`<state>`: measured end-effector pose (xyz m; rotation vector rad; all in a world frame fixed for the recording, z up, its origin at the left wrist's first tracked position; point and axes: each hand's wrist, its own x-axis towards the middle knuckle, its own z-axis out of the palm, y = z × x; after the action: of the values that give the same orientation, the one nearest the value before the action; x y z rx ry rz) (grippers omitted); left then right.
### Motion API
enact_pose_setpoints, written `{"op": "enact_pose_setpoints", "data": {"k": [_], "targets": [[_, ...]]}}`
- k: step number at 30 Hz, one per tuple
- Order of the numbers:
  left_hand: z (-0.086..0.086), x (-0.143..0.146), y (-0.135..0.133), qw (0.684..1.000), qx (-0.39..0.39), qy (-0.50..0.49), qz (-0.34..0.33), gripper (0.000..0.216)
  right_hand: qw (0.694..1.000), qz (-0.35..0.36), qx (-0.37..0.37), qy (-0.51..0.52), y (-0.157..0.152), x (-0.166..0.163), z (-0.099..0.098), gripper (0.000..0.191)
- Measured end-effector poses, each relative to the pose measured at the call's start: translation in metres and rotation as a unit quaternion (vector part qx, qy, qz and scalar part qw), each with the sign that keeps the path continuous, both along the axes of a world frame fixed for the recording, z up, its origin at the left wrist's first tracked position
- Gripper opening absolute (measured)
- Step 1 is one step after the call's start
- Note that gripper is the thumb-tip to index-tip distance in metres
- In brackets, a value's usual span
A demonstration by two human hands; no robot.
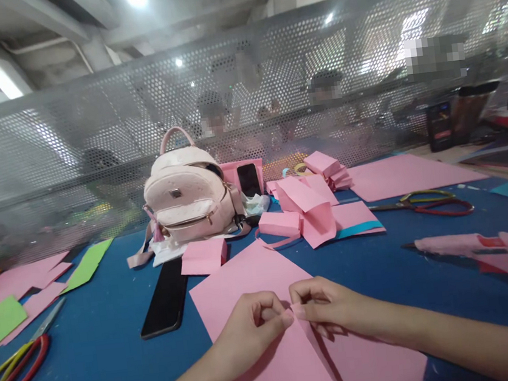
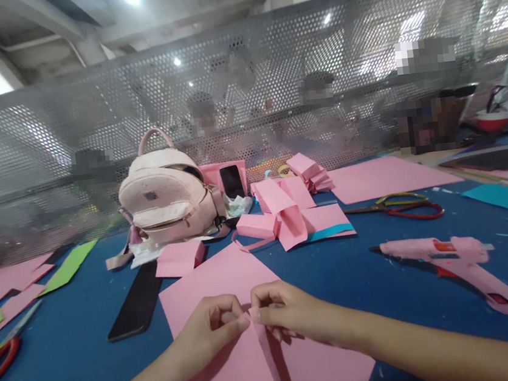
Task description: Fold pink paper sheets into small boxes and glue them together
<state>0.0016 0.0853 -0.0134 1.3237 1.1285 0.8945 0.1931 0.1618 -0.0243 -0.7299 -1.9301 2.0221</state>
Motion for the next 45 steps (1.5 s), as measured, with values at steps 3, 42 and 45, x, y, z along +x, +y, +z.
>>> {"op": "enact_pose_setpoints", "data": {"k": [3, 42, 45], "targets": [[-0.002, -0.002, 0.000, 1.000, 0.002, 0.005, -0.005, 0.035, 0.999, -0.005, 0.027, -0.029, 0.000, 0.000, 0.000, 0.029], [-0.001, -0.009, 0.004, 0.998, 0.035, 0.050, -0.015, 0.030, 0.998, 0.049, -0.029, -0.017, 0.008, 0.006, 0.010, 0.036], [-0.001, -0.011, 0.003, 0.997, 0.045, 0.053, -0.021, 0.032, 0.998, 0.047, -0.030, -0.025, 0.008, 0.006, 0.010, 0.038]]}}
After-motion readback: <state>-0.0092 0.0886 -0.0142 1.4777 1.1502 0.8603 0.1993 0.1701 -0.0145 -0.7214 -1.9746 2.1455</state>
